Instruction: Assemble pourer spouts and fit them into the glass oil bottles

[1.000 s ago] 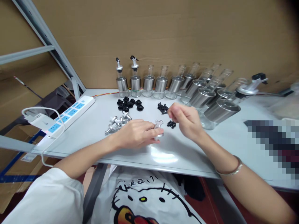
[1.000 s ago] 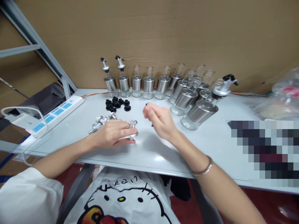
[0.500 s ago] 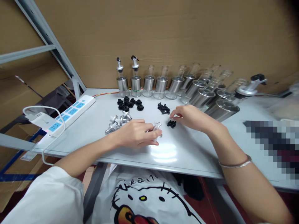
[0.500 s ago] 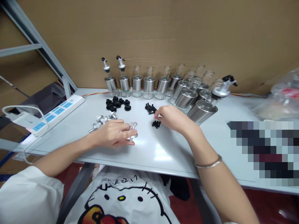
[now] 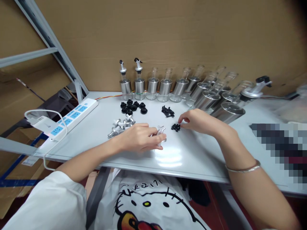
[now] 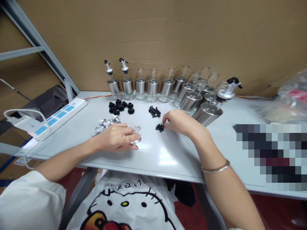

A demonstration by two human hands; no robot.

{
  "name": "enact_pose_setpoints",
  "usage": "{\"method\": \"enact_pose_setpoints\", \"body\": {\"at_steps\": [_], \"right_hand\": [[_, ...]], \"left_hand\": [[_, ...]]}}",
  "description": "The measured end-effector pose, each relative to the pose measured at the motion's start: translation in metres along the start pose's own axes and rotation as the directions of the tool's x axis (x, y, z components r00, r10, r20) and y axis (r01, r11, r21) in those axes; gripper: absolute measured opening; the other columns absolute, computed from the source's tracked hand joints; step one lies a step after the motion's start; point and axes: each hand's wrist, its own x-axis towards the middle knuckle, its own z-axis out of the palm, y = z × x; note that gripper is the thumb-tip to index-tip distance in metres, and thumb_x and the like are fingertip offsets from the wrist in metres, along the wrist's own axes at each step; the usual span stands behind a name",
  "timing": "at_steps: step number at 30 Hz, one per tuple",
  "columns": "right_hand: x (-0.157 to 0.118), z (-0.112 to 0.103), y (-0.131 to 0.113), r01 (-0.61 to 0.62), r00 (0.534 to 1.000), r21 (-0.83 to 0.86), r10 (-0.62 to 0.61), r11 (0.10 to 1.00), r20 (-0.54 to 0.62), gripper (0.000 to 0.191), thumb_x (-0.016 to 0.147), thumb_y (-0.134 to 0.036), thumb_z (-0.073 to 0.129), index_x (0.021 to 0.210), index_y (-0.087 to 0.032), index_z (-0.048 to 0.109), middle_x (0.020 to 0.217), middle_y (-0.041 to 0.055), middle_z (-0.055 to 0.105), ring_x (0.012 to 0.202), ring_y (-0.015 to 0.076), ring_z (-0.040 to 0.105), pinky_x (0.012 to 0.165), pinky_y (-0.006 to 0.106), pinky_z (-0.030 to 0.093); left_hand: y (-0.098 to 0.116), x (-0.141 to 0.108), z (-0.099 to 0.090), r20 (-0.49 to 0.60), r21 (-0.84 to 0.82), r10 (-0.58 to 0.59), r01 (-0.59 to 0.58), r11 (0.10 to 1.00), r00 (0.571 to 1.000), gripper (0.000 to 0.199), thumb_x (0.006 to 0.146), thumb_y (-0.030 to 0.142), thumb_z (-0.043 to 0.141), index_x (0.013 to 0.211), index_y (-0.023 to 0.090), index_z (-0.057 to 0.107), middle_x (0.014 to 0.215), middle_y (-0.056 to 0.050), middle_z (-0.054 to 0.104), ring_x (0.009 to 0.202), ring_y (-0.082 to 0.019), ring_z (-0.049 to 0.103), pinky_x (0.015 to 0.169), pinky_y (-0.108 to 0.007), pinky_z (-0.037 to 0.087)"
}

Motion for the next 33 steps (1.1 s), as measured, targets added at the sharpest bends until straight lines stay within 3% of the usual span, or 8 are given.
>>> {"method": "enact_pose_setpoints", "body": {"at_steps": [11, 16, 20, 23, 28, 33], "right_hand": [[-0.002, -0.004, -0.004, 0.001, 0.998, 0.039, 0.001, 0.999, -0.057, 0.013, 0.071, -0.012, 0.06, 0.07, -0.021, 0.07, 0.062, -0.0001, 0.061, 0.053, 0.0136, 0.052, 0.053, 0.026, 0.037], [-0.008, -0.012, -0.014, 0.098, 0.99, 0.242, -0.07, 0.965, -0.119, 0.006, 0.071, -0.015, 0.058, 0.07, -0.019, 0.06, 0.066, 0.001, 0.066, 0.062, 0.0159, 0.06, 0.06, 0.027, 0.045], [-0.014, -0.017, -0.03, 0.228, 0.972, 0.573, -0.223, 0.787, -0.081, 0.005, 0.074, -0.022, 0.062, 0.072, -0.019, 0.058, 0.077, 0.0036, 0.072, 0.074, 0.0178, 0.067, 0.07, 0.03, 0.052], [-0.016, -0.018, -0.037, 0.261, 0.96, 0.733, -0.252, 0.628, -0.125, 0.012, 0.075, -0.029, 0.067, 0.076, -0.018, 0.062, 0.075, 0.0031, 0.071, 0.07, 0.0157, 0.066, 0.067, 0.029, 0.052], [-0.013, -0.015, -0.041, 0.296, 0.951, 0.825, -0.233, 0.481, -0.205, 0.019, 0.074, -0.036, 0.074, 0.079, -0.018, 0.071, 0.079, 0.0051, 0.071, 0.066, 0.0134, 0.061, 0.054, 0.025, 0.049], [-0.011, -0.01, -0.046, 0.275, 0.96, 0.893, -0.153, 0.357, -0.235, 0.022, 0.062, -0.033, 0.084, 0.073, -0.018, 0.071, 0.075, 0.0032, 0.07, 0.067, 0.014, 0.064, 0.057, 0.026, 0.052]], "left_hand": [[0.0, -0.001, 0.0, 0.011, 0.006, 0.005, -0.005, 1.0, 1.0, 0.023, 0.101, 0.033, 0.039, 0.108, 0.014, 0.05, 0.065, 0.002, 0.057, 0.05, -0.011, 0.042, 0.051, -0.025, 0.035], [0.0, -0.001, 0.0, 0.006, 0.007, -0.003, 0.003, 1.0, 1.0, 0.022, 0.101, 0.032, 0.04, 0.11, 0.015, 0.049, 0.067, 0.002, 0.059, 0.05, -0.011, 0.044, 0.051, -0.024, 0.036], [0.0, -0.001, 0.002, -0.003, 0.025, 0.004, -0.004, 1.0, 1.0, 0.022, 0.102, 0.032, 0.038, 0.111, 0.015, 0.048, 0.066, 0.002, 0.058, 0.05, -0.011, 0.043, 0.051, -0.024, 0.036], [0.001, -0.002, 0.003, -0.003, 0.024, 0.003, -0.003, 1.0, 1.0, 0.021, 0.101, 0.032, 0.039, 0.111, 0.015, 0.047, 0.067, 0.002, 0.059, 0.05, -0.01, 0.044, 0.051, -0.023, 0.037], [0.001, -0.002, 0.003, -0.005, 0.009, 0.005, -0.005, 1.0, 1.0, 0.022, 0.101, 0.032, 0.04, 0.112, 0.015, 0.047, 0.067, 0.002, 0.059, 0.05, -0.01, 0.045, 0.052, -0.023, 0.037], [0.001, -0.002, 0.003, -0.008, -0.01, 0.008, -0.008, 1.0, 1.0, 0.022, 0.1, 0.032, 0.041, 0.112, 0.014, 0.048, 0.07, 0.001, 0.062, 0.051, -0.01, 0.047, 0.051, -0.023, 0.037]]}}
